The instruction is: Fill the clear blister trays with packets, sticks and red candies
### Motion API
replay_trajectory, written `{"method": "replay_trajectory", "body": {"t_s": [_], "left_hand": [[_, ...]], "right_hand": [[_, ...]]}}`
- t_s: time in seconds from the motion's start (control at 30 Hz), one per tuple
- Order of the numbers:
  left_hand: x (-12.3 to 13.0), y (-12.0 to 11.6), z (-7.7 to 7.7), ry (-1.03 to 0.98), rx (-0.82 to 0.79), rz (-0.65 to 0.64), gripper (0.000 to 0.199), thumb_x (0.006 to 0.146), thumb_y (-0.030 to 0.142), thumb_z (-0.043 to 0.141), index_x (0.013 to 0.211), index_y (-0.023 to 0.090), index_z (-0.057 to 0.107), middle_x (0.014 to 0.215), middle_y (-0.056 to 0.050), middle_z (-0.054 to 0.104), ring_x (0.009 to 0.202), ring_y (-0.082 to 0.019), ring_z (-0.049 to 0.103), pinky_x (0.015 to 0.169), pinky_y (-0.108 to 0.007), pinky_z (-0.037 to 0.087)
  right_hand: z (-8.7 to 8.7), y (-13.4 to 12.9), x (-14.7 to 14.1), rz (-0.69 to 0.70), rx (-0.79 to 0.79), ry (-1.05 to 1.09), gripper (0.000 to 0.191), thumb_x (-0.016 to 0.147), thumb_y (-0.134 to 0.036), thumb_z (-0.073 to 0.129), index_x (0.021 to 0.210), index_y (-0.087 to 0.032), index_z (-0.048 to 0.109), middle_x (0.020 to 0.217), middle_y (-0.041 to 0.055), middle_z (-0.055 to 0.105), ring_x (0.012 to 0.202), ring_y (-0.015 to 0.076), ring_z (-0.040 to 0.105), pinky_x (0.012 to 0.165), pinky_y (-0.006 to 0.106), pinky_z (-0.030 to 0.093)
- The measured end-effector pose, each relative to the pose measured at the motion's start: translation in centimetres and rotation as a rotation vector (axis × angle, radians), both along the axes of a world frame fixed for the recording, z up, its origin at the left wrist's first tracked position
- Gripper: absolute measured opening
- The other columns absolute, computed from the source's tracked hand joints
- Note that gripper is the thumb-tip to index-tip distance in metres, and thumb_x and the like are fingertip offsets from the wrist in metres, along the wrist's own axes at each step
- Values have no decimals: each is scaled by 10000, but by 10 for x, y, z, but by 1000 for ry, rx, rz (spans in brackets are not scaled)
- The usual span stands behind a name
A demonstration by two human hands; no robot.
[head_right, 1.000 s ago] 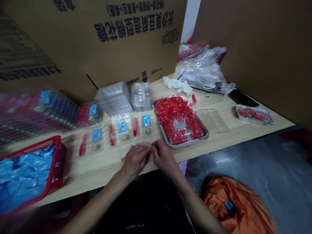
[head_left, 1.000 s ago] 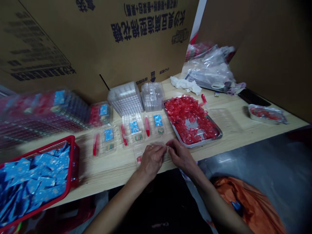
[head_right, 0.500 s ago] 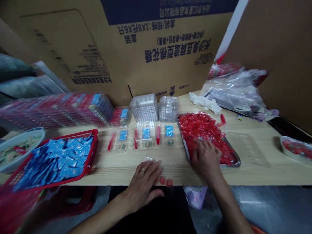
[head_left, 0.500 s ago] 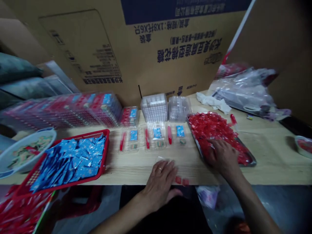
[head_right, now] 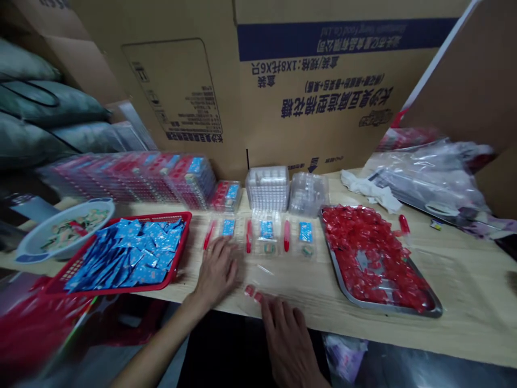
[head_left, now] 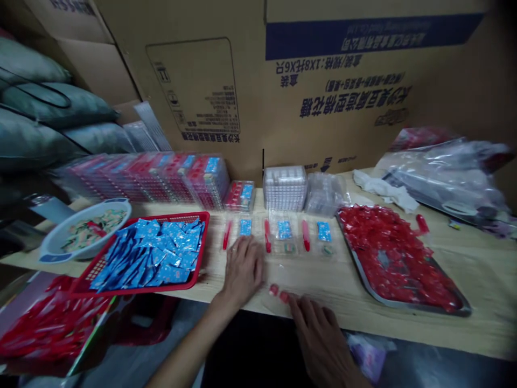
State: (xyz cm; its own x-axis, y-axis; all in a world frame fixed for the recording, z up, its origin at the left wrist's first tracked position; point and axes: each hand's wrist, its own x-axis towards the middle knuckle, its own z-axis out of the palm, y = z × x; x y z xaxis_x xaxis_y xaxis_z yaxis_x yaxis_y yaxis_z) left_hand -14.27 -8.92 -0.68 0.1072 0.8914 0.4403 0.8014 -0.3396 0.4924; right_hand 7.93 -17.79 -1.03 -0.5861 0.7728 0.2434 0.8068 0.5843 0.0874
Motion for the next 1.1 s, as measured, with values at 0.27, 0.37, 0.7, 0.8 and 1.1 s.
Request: {"method": "replay_trajectory", "body": {"t_s": [0.27,0.37,0.7,0.8,1.1], "left_hand": [[-23,23,-29,170,138,34,311,880,29,471,1116,144,636,1274,-145,661,1264,-288,569,1026,-467,519],[-27,27,-20,54,386,28,338,908,19,423,1153,159,609,1190,-120,704,1210,-233,618,1030,-428,523],[-164,-12,52,-100,556,833,198,937,198,557,1100,139,652,998,-111,729,912,-241,704,845,-380,550],[-205,-26,42,-16,347,902,260,945,225,513,1138,134,663,1016,-141,728,947,-299,702,885,-473,542],[-117,-42,34,-20,422,424,507,905,95,506,1404,189,491,1422,-160,525,1359,-284,480,1121,-488,427]], "right_hand": [[59,38,29,78,-112,236,443,926,-124,455,1352,-209,540,1140,117,694,972,238,671,770,342,557],[88,69,36,-94,-206,464,330,974,-313,487,1270,-225,603,970,85,727,762,209,693,603,284,542],[99,161,-40,-198,-716,1270,526,787,-537,678,1145,-165,575,751,8,652,644,165,598,561,265,486],[96,187,-65,-131,-830,1267,467,713,-453,714,1054,-168,571,697,-22,613,610,142,557,527,234,440],[58,209,-154,-311,-1206,1412,525,592,-124,615,1093,-176,469,731,0,634,563,165,593,514,293,507]]}}
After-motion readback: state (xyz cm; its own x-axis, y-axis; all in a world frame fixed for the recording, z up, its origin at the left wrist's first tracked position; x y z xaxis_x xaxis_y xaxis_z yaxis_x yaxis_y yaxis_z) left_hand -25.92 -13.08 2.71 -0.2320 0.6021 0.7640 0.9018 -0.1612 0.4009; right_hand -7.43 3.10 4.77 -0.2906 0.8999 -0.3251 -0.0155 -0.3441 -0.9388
